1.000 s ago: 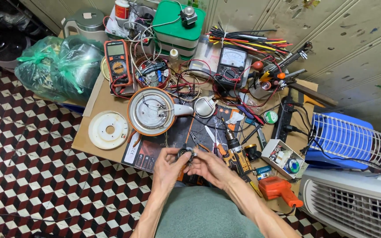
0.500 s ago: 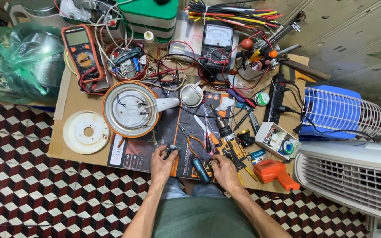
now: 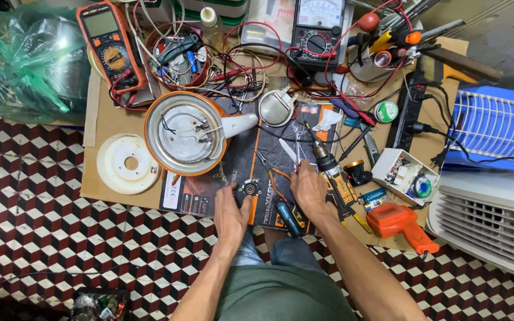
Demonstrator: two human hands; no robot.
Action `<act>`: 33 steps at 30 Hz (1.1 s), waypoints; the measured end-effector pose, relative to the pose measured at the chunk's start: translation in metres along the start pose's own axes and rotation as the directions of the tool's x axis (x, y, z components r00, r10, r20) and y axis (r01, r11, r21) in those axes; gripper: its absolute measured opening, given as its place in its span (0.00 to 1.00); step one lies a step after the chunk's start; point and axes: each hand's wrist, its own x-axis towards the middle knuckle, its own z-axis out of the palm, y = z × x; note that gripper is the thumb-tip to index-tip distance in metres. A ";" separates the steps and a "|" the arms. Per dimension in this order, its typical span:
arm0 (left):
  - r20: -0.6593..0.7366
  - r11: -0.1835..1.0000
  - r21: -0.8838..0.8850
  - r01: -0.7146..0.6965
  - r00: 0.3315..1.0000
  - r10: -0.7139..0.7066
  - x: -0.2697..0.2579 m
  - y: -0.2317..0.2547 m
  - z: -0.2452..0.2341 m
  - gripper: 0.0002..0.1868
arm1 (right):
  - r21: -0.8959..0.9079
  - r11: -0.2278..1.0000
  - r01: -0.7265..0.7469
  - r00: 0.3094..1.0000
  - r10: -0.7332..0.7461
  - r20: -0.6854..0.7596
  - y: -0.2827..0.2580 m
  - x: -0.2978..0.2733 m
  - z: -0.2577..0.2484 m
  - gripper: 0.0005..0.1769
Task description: The person works on a disassembled electric kettle, using pliers to strip and adjust wires on a small black component. They then place the component into the kettle's base and connect wires to the heating element terminals, securing them with pliers.
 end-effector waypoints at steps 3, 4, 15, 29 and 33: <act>0.021 0.981 0.029 -0.193 0.981 0.192 0.010 0.010 -0.004 0.29 | -0.024 1.000 -0.018 1.000 0.018 -0.009 0.009 0.010 0.011 0.18; 0.020 0.978 0.021 -0.206 0.978 0.206 0.015 0.008 -0.001 0.29 | -0.027 0.999 -0.023 0.999 0.022 -0.024 0.012 0.010 0.010 0.18; 0.187 0.999 0.013 0.042 0.981 -0.043 0.019 0.000 0.013 0.26 | 0.720 0.572 -0.393 0.917 0.179 0.358 0.042 -0.032 -0.011 0.15; 0.154 0.999 0.045 -0.007 0.988 0.000 0.021 -0.028 0.034 0.26 | 0.878 0.419 -0.232 0.972 0.144 0.188 0.038 -0.001 -0.055 0.13; 0.157 0.996 0.093 -0.011 0.988 -0.004 0.032 -0.047 0.051 0.31 | 0.745 0.624 -0.237 0.970 0.198 0.142 0.014 0.012 -0.131 0.17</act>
